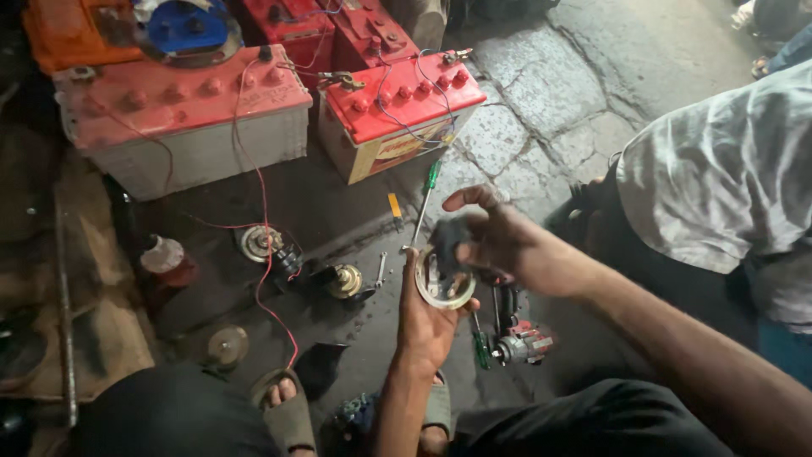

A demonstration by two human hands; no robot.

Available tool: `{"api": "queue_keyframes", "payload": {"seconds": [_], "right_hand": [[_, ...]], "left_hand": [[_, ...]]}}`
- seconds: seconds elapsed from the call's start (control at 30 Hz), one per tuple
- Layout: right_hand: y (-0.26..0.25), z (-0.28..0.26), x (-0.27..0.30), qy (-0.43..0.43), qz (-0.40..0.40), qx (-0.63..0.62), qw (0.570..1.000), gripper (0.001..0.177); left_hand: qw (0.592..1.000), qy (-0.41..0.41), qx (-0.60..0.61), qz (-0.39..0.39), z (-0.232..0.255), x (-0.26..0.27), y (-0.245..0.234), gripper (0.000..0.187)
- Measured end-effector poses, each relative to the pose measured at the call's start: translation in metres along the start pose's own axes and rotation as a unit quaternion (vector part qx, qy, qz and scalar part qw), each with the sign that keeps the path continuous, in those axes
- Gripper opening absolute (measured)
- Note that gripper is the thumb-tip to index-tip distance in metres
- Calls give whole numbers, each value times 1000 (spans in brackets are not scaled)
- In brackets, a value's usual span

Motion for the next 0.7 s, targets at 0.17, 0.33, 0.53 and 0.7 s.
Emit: {"api": "queue_keyframes", "payload": {"seconds": [0.17, 0.33, 0.53, 0.7], "right_hand": [[28, -16, 14, -119, 95, 455, 878, 32], [58, 6, 22, -261, -6, 459, 849, 17], [48, 8, 24, -237, 18, 487, 840, 16], [42, 11, 24, -267, 35, 474, 838, 18]], "left_hand": [[995, 74, -58, -45, 2, 5, 0, 40], [997, -14, 28, 73, 16, 18, 6, 36], [996, -1, -83, -20, 3, 28, 31, 35], [995, -8, -48, -88, 5, 34, 36, 39]]}}
Point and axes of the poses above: each hand's wrist, its own x-axis away from the middle knuckle, its own y-axis out of the palm, z = x × y, the point moved 3 cm from there along -x, towards the middle knuckle, and after that the axes turned 10 degrees about -z, right-handed, at the moved point
